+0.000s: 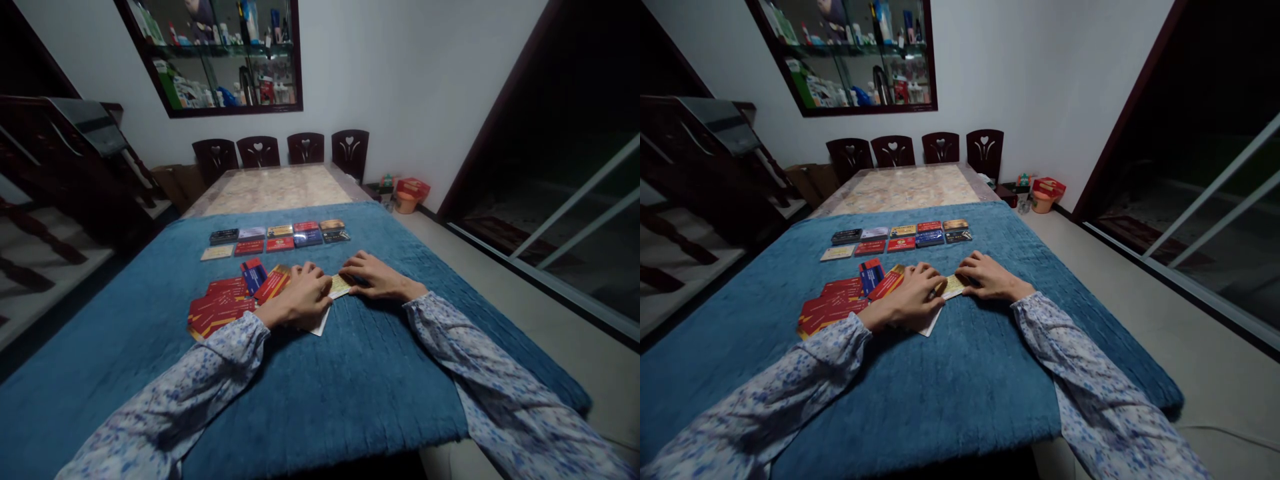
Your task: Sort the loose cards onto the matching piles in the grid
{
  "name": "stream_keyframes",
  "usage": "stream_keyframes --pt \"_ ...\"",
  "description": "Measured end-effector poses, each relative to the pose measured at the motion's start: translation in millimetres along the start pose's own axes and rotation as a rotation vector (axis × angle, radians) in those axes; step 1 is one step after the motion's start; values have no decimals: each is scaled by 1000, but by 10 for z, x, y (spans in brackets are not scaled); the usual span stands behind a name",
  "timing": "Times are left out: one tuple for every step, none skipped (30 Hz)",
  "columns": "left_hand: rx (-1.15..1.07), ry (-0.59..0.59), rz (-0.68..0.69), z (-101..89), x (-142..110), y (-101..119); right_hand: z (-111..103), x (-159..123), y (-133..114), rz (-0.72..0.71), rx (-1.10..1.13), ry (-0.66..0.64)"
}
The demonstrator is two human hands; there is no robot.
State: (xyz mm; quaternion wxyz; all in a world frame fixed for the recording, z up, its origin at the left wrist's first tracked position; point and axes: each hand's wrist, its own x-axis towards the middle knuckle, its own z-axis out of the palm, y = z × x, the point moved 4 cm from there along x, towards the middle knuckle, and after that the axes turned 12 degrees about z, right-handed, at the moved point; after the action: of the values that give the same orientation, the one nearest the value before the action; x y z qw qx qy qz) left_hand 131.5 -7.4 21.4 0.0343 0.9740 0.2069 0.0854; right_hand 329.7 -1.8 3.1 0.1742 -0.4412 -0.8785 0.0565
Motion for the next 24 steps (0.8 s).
stream_keyframes --pt "-2 -2 0 6 22 -14 -2 -3 7 5 3 0" --pt "-3 -6 -1 12 43 -25 -4 -7 11 11 5 -1" --pt "-2 -12 -3 18 62 -33 -5 -11 13 20 8 -3" --pt "1 -20 -6 24 80 -38 -6 -14 14 29 12 -6" --pt "3 -28 -9 28 97 -42 -7 -18 15 37 15 -6" --pt "6 -34 -13 30 114 -45 -6 -20 16 45 19 -7" --pt "8 -41 -17 31 129 -47 -5 -22 17 52 21 -7" --pt "8 -45 -20 31 144 -50 -4 -24 18 57 22 -7" --pt "7 -47 -24 30 157 -52 -5 -25 18 61 23 -6" --pt "8 -47 -26 29 167 -55 -7 -26 17 63 25 -3" --pt "9 -43 -27 29 175 -56 -12 -28 17 66 28 2" --pt "11 -38 -25 29 181 -57 -18 -29 16 68 30 7" --pt "13 -33 -22 30 183 -57 -26 -30 14 71 32 13" --pt "15 -27 -18 32 183 -56 -34 -31 12 73 32 19" --pt "16 -23 -14 35 180 -56 -40 -32 10 75 31 22" --pt "16 -20 -11 37 176 -55 -46 -32 7 75 29 24" --pt "17 -16 -9 38 171 -57 -50 -33 4 74 26 25" --pt "17 -12 -8 37 165 -59 -54 -33 2 73 23 27" --pt "18 -7 -7 34 160 -63 -57 -33 1 72 22 30" --pt "17 -4 -5 29 156 -67 -59 -33 1 70 23 33" --pt "16 -1 -3 22 152 -74 -61 -33 2 67 25 36" --pt "15 2 -1 13 150 -81 -61 -33 5 64 29 38" --pt "11 5 3 3 148 -89 -61 -33 10 61 33 38" --pt "6 8 6 -9 146 -98 -59 -34 15 58 36 38"
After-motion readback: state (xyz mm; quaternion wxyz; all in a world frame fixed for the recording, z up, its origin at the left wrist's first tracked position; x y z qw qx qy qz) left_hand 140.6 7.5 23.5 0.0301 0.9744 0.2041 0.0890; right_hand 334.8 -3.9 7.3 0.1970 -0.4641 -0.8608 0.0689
